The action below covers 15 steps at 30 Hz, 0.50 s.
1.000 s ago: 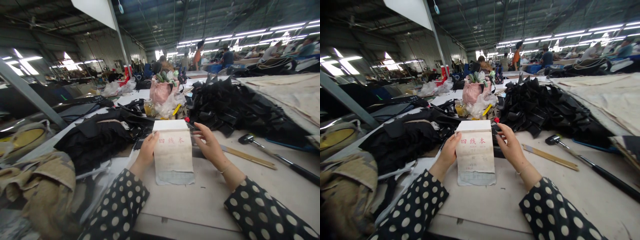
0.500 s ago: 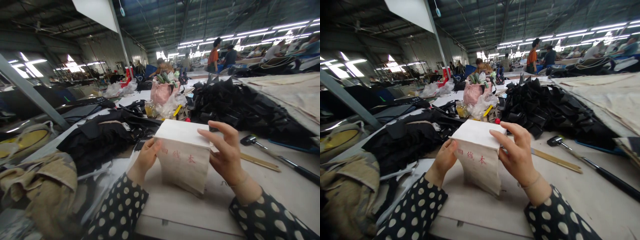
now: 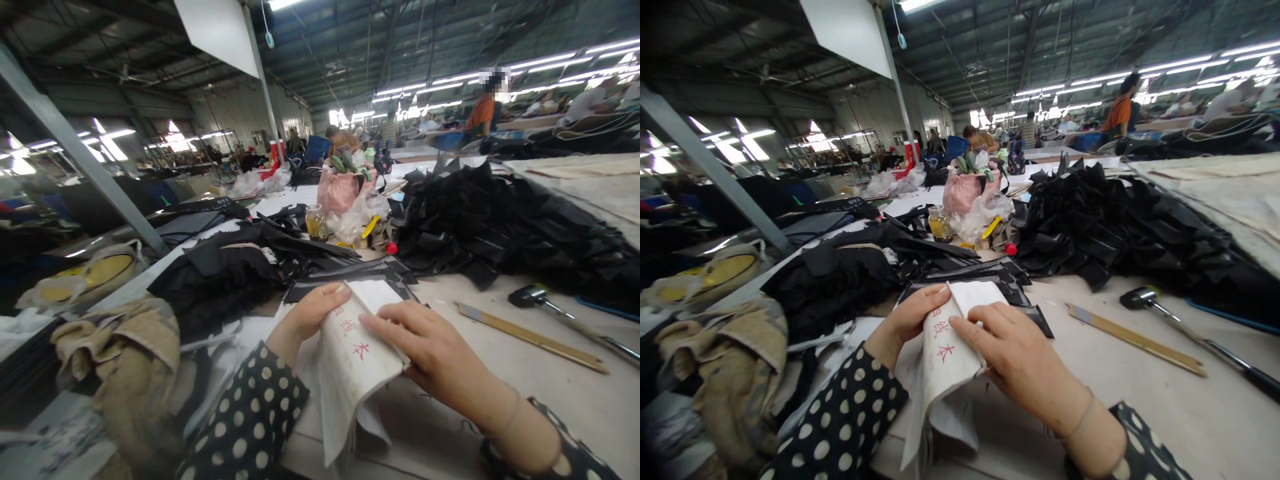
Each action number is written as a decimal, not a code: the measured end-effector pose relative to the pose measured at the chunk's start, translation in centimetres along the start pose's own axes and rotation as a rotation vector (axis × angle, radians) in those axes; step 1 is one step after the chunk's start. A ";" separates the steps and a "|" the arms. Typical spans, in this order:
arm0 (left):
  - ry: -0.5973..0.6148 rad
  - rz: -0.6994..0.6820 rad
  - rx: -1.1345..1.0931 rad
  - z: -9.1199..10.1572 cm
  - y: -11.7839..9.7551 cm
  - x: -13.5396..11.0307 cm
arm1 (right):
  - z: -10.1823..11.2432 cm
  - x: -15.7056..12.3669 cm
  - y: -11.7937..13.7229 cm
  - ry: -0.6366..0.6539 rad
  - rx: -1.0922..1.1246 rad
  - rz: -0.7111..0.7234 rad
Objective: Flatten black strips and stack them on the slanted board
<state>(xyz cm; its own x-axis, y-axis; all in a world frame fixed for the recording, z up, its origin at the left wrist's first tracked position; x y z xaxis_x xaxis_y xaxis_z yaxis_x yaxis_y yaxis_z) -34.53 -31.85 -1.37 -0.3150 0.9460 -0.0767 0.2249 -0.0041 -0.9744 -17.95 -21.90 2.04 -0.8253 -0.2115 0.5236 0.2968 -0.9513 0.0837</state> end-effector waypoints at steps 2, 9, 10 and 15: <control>-0.047 -0.030 0.058 0.4 0.0 0.3 | 0.1 0.0 0.1 0.004 -0.021 -0.004; -0.571 -0.553 0.072 0.5 -2.9 -3.1 | 1.5 -1.2 -2.2 -0.204 -0.243 -0.199; -0.490 -0.589 0.005 -0.7 -3.1 -4.4 | 1.6 -1.2 -2.3 -0.225 -0.271 -0.210; 0.438 -0.123 0.339 -10.0 -0.7 -8.4 | 1.6 -1.2 -1.8 -0.272 -0.328 -0.226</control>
<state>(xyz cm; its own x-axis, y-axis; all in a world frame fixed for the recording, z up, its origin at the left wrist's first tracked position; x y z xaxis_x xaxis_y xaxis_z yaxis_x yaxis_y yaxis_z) -22.85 -36.55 2.07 0.1076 0.9920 0.0661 -0.1203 0.0790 -0.9896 -16.78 -19.56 2.63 -0.6832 0.0331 0.7295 -0.0781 -0.9966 -0.0280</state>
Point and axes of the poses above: each hand's wrist, its own x-axis towards the middle knuckle, its own z-axis out of the back of the hand, y = z × x, the point moved 2 cm from there along x, towards the middle knuckle, and after that the axes turned 5 degrees about y, right-handed, at the moved point
